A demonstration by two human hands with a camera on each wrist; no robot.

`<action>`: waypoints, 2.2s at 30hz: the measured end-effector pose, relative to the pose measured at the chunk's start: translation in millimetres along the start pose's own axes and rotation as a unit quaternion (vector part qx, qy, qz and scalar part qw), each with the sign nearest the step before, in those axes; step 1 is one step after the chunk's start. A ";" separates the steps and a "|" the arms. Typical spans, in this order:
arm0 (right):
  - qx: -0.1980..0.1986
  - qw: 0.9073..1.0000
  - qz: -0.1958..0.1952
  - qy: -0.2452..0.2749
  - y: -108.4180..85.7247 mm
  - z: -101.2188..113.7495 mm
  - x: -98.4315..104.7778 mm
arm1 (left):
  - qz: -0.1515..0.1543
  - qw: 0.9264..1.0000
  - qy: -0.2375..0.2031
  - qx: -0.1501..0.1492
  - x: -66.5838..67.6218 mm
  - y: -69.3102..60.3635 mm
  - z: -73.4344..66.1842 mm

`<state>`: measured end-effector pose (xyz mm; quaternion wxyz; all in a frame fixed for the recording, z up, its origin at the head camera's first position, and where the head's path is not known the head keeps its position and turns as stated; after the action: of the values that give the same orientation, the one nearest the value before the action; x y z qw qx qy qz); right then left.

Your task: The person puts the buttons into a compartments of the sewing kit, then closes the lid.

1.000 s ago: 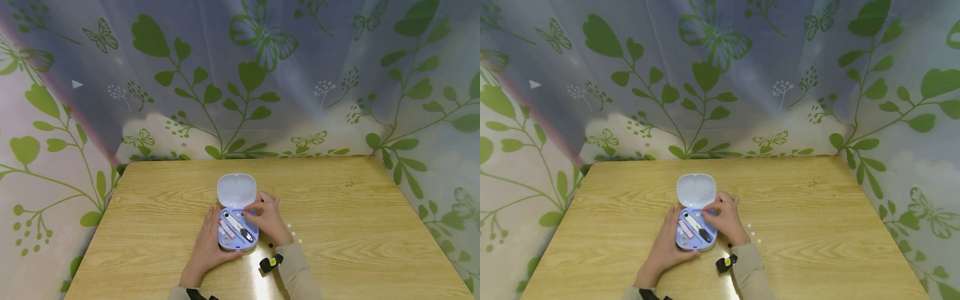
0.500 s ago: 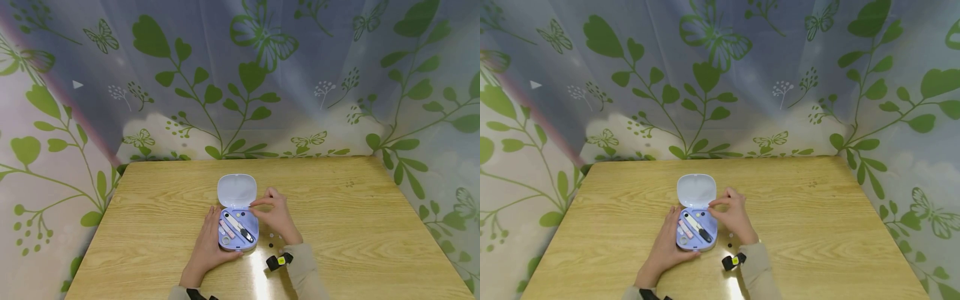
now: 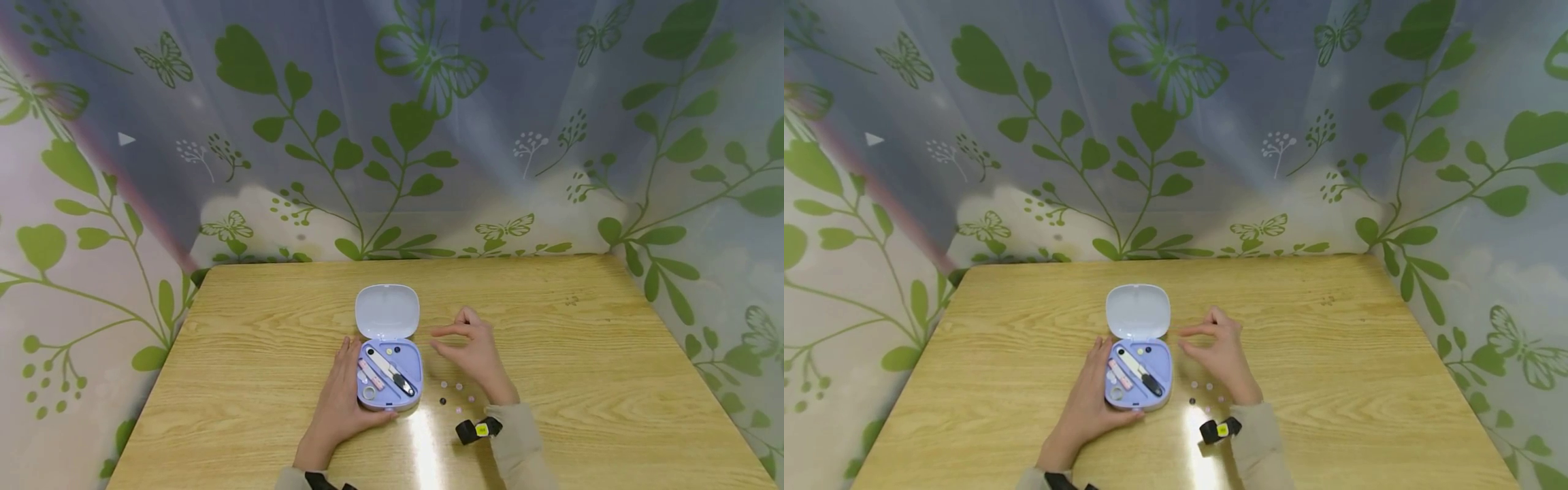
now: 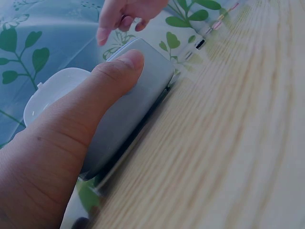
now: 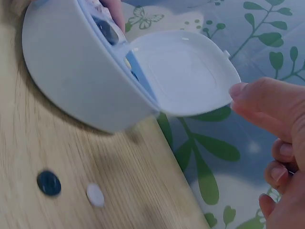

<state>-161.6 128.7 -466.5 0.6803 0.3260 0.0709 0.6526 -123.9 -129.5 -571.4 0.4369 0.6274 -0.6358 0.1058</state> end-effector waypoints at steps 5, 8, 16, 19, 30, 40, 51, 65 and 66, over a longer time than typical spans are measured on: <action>-0.021 1.000 -0.003 -0.005 -7.6 -25.2 8.6 | -0.001 1.000 0.003 -0.001 -0.3 0.0 0.3; -0.036 0.999 -0.008 -0.013 -14.5 -46.3 13.9 | 0.002 1.000 0.003 0.001 0.0 -0.2 -0.3; -0.087 0.995 -0.003 -0.038 -26.2 -63.3 30.5 | 0.003 1.000 0.004 0.002 -0.3 -0.7 0.4; -0.119 0.992 0.009 -0.040 -30.0 -66.2 35.4 | 0.002 1.000 0.005 -0.001 -0.5 -0.4 0.7; -0.164 0.983 0.050 -0.066 -42.6 -77.2 48.4 | 0.004 1.000 0.001 0.000 0.4 1.0 0.2; -0.196 0.975 0.070 -0.081 -52.9 -88.2 51.5 | -0.001 1.000 0.001 -0.004 0.3 0.6 0.4; -0.189 0.975 0.073 -0.094 -58.6 -93.9 51.9 | 0.004 1.000 0.003 0.000 1.0 0.2 -0.6; -0.127 0.986 0.049 -0.096 -61.2 -95.7 48.1 | 0.008 1.000 0.000 0.007 1.1 0.3 -0.9; -0.123 0.987 0.048 -0.095 -61.1 -95.3 47.9 | 0.008 1.000 0.000 0.007 1.2 0.3 -0.9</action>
<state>-153.3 210.8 -557.6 0.6869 0.3033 -0.0905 0.6543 -123.7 -129.6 -569.9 0.4317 0.6254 -0.6400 0.1135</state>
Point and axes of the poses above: each hand's wrist, its own y-axis towards the middle knuckle, its own x-axis out of the back of the hand, z = x × y, the point moved 1 cm from there along y, towards the middle knuckle, and after that the axes turned 6 degrees about -z, right-handed, at the moved point
